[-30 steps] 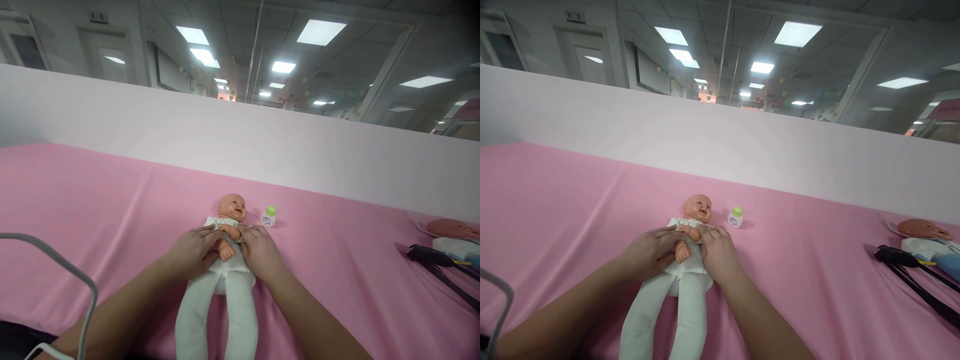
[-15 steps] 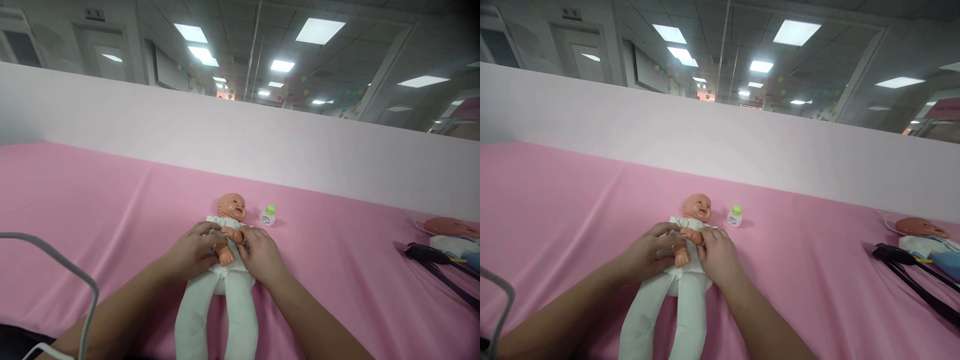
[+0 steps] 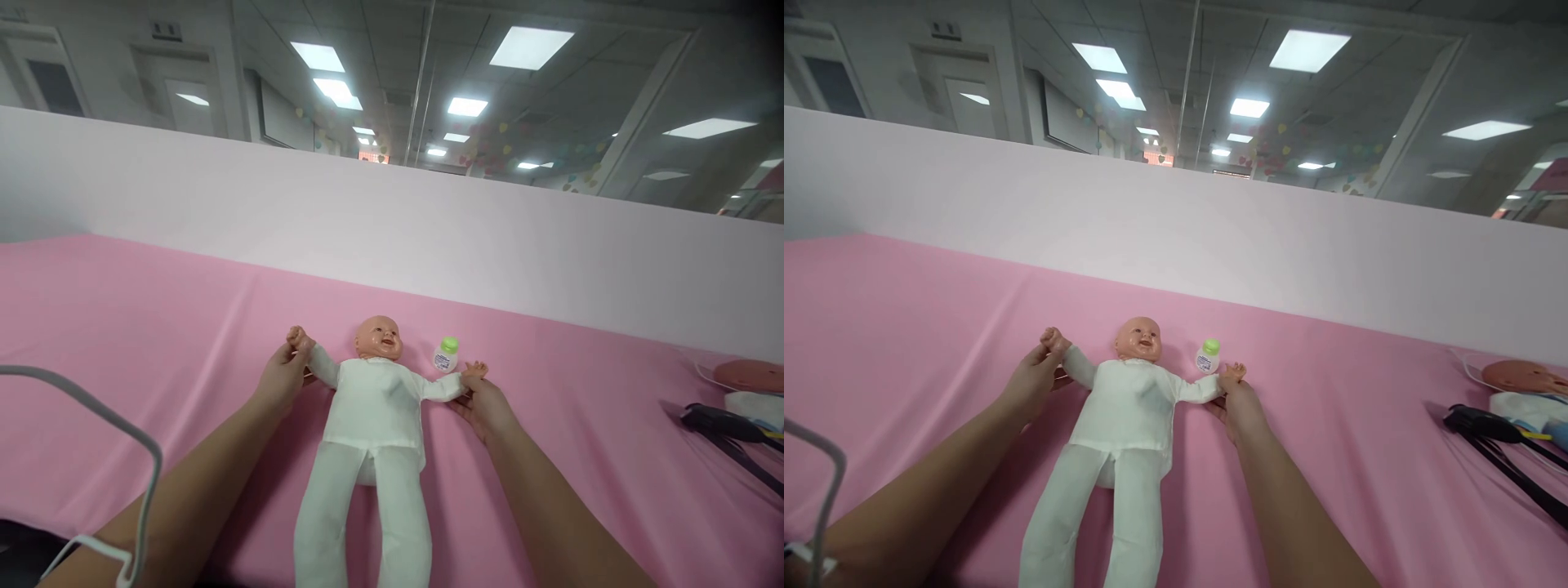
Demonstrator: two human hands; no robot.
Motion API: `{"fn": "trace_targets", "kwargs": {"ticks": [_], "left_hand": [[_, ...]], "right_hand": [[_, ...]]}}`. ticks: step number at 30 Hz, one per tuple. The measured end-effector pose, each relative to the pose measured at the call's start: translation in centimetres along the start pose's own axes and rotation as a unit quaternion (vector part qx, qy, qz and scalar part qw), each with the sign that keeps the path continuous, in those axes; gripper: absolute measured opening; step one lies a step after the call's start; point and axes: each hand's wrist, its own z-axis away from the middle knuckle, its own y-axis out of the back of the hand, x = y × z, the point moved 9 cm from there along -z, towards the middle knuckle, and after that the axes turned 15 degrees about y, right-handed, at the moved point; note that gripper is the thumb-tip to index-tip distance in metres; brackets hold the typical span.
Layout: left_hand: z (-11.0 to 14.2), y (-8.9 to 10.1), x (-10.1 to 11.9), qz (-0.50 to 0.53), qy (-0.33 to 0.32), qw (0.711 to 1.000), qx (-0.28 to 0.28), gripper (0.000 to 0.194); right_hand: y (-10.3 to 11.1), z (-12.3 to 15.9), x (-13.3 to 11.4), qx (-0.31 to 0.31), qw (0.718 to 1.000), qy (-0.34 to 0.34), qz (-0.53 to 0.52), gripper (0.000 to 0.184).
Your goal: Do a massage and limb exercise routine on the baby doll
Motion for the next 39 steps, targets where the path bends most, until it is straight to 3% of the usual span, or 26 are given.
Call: {"fn": "trace_targets", "kwargs": {"ticks": [3, 6, 8, 11, 14, 16, 19, 21, 24, 28, 30, 32, 39], "left_hand": [[-2.2, 2.2, -2.2, 0.043, 0.092, 0.992, 0.081, 0.035], [-2.9, 2.8, -3.1, 0.076, 0.134, 0.984, 0.095, 0.027], [-2.5, 2.6, -2.6, 0.077, 0.117, 0.987, 0.081, 0.028], [-0.1, 1.2, 0.4, 0.022, -0.008, 0.999, 0.026, 0.036], [3.6, -1.4, 3.1, -0.138, -0.160, 0.977, -0.027, 0.036], [5.9, -3.5, 3.8, -0.252, -0.251, 0.933, -0.053, 0.032], [8.3, -6.4, 3.1, -0.369, -0.362, 0.848, -0.119, 0.032], [9.0, -7.4, 2.4, -0.413, -0.405, 0.804, -0.137, 0.033], [9.3, -7.7, 2.0, -0.457, -0.437, 0.765, -0.122, 0.038], [9.7, -8.0, 1.8, -0.502, -0.444, 0.731, -0.127, 0.043], [9.8, -8.1, 1.9, -0.507, -0.436, 0.733, -0.128, 0.042], [9.7, -7.8, 2.2, -0.495, -0.416, 0.752, -0.131, 0.042], [6.4, -4.2, 3.7, -0.327, -0.264, 0.903, -0.087, 0.036]], "right_hand": [[0.6, -0.2, 0.9, 0.016, 0.999, -0.039, -0.024, 0.043], [0.3, -0.3, -0.2, -0.008, 1.000, 0.005, -0.012, 0.048], [-0.3, 0.0, -1.9, -0.037, 0.997, 0.074, 0.012, 0.052], [-2.0, 2.0, -5.0, -0.094, 0.969, 0.197, 0.113, 0.059], [-5.1, 5.5, -7.5, -0.182, 0.903, 0.313, 0.232, 0.046], [-7.5, 8.2, -8.3, -0.258, 0.834, 0.389, 0.293, 0.036], [-9.9, 11.1, -8.0, -0.333, 0.735, 0.461, 0.370, 0.040], [-10.6, 12.0, -7.4, -0.356, 0.690, 0.486, 0.401, 0.045], [-11.3, 13.0, -6.8, -0.375, 0.636, 0.518, 0.433, 0.049], [-11.8, 13.8, -6.6, -0.382, 0.599, 0.537, 0.455, 0.052], [-11.8, 13.9, -6.6, -0.382, 0.608, 0.531, 0.449, 0.051], [-11.6, 13.4, -6.8, -0.377, 0.647, 0.507, 0.427, 0.051], [-8.2, 8.4, -6.8, -0.285, 0.865, 0.327, 0.253, 0.036]]}}
